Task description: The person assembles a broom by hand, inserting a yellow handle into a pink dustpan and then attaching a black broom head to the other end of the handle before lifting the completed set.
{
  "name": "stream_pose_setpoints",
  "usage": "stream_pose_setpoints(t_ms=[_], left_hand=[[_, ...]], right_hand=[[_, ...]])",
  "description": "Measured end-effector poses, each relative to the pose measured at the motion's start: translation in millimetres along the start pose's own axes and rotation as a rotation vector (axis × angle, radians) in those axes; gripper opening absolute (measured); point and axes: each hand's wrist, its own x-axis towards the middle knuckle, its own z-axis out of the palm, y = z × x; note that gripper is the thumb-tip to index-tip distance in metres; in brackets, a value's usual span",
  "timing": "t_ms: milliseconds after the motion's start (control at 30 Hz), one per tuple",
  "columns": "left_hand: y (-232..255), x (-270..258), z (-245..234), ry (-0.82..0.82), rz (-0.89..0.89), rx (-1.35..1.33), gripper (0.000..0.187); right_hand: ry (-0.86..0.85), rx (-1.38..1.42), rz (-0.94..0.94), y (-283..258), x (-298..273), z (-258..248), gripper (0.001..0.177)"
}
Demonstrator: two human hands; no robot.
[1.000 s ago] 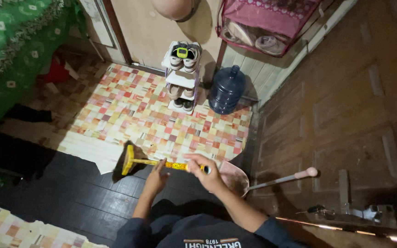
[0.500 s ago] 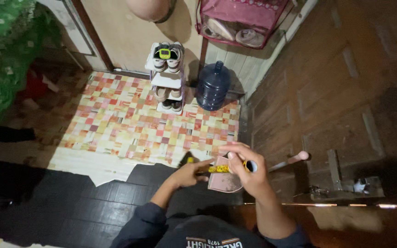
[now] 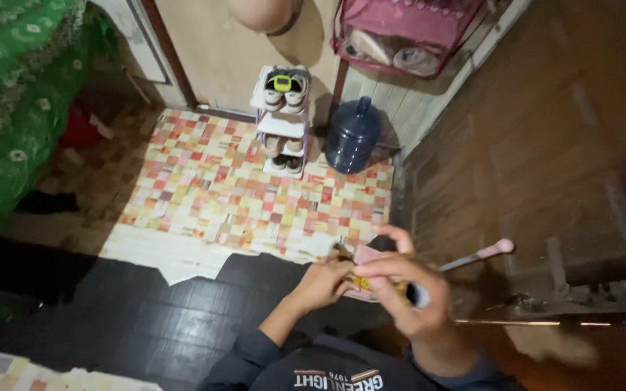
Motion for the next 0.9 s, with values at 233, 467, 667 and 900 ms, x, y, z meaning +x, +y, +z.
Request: stream_pose_setpoints(t_ms=[233, 467, 667, 900], left_hand=[[-15.2, -38.0, -64.4, 0.174, -0.026, 0.046, 0.030], [-126.0, -90.2, -64.2, 0.134, -0.724, 0.159, 0.032], [-142.0, -109.3, -31.0, 0.107, -0.769, 0.115, 0.035], [-158.6, -74.4, -4.5, -0.128, -0.589, 0.081, 0.038]], right_hand=[[0.088, 0.313, -0.027, 33.6, -20.0, 10.6, 0.014], [-0.114, 0.240, 0.511, 176.6, -46.6, 85.1, 0.018], [-0.128, 0.306, 0.367, 229.0, -106.8, 134.6, 0.019], [-0.064, 0.299, 0.529, 188.6, -65.4, 54.9, 0.020]])
